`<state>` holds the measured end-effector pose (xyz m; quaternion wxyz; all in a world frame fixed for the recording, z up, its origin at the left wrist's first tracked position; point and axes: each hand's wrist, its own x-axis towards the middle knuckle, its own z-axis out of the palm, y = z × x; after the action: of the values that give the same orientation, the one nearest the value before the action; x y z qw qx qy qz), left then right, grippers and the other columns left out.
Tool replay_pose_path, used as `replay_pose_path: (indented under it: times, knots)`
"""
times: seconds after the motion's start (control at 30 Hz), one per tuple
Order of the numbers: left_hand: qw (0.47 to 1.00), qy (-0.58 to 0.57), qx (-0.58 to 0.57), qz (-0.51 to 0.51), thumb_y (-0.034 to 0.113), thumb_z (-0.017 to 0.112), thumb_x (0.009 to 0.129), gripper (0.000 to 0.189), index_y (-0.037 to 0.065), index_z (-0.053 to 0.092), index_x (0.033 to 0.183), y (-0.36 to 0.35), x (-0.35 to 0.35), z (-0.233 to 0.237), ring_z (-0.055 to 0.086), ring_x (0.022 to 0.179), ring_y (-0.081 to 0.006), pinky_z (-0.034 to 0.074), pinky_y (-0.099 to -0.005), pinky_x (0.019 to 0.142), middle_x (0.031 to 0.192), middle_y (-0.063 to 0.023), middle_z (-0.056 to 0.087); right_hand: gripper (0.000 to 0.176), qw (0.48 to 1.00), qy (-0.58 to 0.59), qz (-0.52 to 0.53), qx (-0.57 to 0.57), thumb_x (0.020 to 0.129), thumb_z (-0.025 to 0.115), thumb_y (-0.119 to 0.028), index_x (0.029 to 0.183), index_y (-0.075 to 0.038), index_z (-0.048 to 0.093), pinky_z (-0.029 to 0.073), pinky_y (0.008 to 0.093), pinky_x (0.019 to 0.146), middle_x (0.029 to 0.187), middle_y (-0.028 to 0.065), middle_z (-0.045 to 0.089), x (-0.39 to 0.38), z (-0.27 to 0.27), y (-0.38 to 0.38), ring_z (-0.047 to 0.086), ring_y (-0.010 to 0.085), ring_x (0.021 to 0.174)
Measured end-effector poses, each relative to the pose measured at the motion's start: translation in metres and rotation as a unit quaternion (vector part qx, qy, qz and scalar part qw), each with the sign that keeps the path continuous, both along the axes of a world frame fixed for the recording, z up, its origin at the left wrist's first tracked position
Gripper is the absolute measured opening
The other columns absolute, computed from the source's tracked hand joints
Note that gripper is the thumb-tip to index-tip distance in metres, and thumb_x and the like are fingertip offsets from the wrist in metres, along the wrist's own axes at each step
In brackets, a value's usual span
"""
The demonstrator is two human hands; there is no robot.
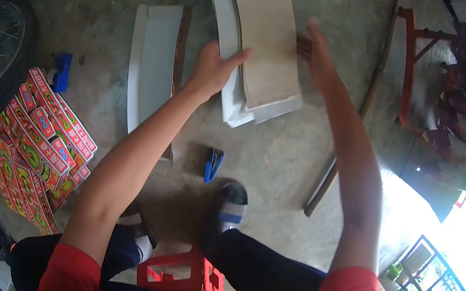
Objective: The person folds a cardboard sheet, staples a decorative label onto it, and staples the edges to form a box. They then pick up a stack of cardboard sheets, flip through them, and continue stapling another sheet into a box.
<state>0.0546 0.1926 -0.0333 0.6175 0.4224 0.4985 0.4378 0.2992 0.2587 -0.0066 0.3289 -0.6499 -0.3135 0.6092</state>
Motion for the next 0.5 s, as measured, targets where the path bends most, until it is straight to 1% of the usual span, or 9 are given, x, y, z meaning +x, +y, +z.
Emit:
replay_pose_path:
  times: [0.1,0.13,0.2,0.23,0.27,0.3,0.37,0.4,0.5]
  knots:
    - [0.998,0.043,-0.002,-0.045,0.029,0.074,0.098,0.045,-0.007,0.066,0.123,0.0,-0.009,0.034,0.07,0.102,-0.0167,0.053,-0.0324,0.091,0.113,-0.0148,0.076,0.089,0.995,0.097,0.003,-0.01,0.105,0.032,-0.068,0.159,0.003,0.032,0.034,0.0463,0.119,0.152,0.022,0.05,0.0,0.009,0.023,0.052,0.0332,0.136]
    - [0.999,0.033,0.014,-0.038,0.031,0.073,0.098,0.044,-0.007,0.068,0.12,-0.003,-0.011,0.045,0.07,0.1,-0.0162,0.053,-0.0322,0.091,0.111,-0.0145,0.077,0.085,0.995,0.077,-0.058,-0.033,0.105,0.032,-0.066,0.156,0.003,0.037,0.035,0.0463,0.119,0.151,0.0219,0.052,-0.011,0.018,0.027,0.052,0.0334,0.136]
    - [0.997,0.047,0.022,-0.055,0.032,0.074,0.098,0.044,-0.007,0.069,0.119,-0.005,-0.018,0.063,0.07,0.099,-0.0159,0.053,-0.0321,0.09,0.11,-0.0144,0.077,0.079,0.98,0.04,-0.179,-0.074,0.107,0.032,-0.061,0.151,0.003,0.045,0.036,0.0461,0.118,0.148,0.0217,0.055,-0.039,0.034,0.04,0.052,0.0337,0.136]
    - [0.996,0.054,0.026,-0.064,0.032,0.074,0.098,0.044,-0.006,0.07,0.118,-0.005,-0.022,0.07,0.07,0.099,-0.0157,0.053,-0.032,0.09,0.109,-0.0144,0.077,0.077,0.984,0.053,-0.169,-0.033,0.107,0.034,-0.059,0.15,0.003,0.046,0.037,0.0457,0.117,0.147,0.0216,0.056,-0.042,0.033,0.043,0.053,0.034,0.135]
    - [0.991,0.078,0.101,-0.045,0.029,0.071,0.098,0.039,-0.004,0.07,0.118,-0.006,-0.023,0.072,0.076,0.089,-0.0248,0.056,-0.0356,0.082,0.1,-0.0206,0.077,0.075,0.985,0.066,-0.159,0.008,0.106,0.035,-0.057,0.149,0.003,0.047,0.039,0.0453,0.115,0.146,0.0215,0.056,-0.046,0.03,0.041,0.054,0.0343,0.134]
    - [0.99,0.1,0.086,-0.056,0.03,0.071,0.098,0.039,-0.004,0.07,0.118,-0.006,-0.026,0.081,0.076,0.089,-0.0261,0.056,-0.0365,0.082,0.1,-0.0213,0.076,0.073,0.985,0.078,-0.15,0.047,0.106,0.037,-0.055,0.148,0.003,0.049,0.04,0.0449,0.114,0.145,0.0214,0.057,-0.053,0.036,0.04,0.055,0.0346,0.133]
    - [0.985,0.145,0.053,-0.077,0.03,0.071,0.097,0.04,-0.004,0.07,0.117,-0.007,-0.035,0.097,0.076,0.089,-0.0287,0.056,-0.0382,0.081,0.099,-0.0228,0.076,0.069,0.966,0.008,-0.248,0.078,0.105,0.038,-0.052,0.146,0.002,0.052,0.043,0.0439,0.111,0.143,0.0207,0.058,-0.058,0.052,0.033,0.057,0.0339,0.13]
    - [0.975,0.188,0.106,-0.058,0.027,0.074,0.095,0.037,-0.004,0.07,0.117,-0.007,-0.036,0.09,0.075,0.085,-0.031,0.056,-0.0397,0.078,0.094,-0.0231,0.075,0.067,0.95,-0.027,-0.297,0.092,0.105,0.039,-0.051,0.144,0.001,0.053,0.044,0.0433,0.109,0.142,0.0204,0.059,-0.063,0.065,0.025,0.058,0.0336,0.128]
    - [0.974,0.149,0.166,-0.032,0.017,0.075,0.091,0.034,-0.004,0.068,0.117,-0.014,-0.033,0.116,0.074,0.089,-0.0289,0.056,-0.0376,0.083,0.097,-0.0203,0.075,0.066,0.897,-0.023,-0.39,0.207,0.103,0.043,-0.05,0.141,0.002,0.056,0.045,0.0422,0.108,0.139,0.0191,0.06,-0.081,0.101,0.002,0.059,0.0314,0.125]
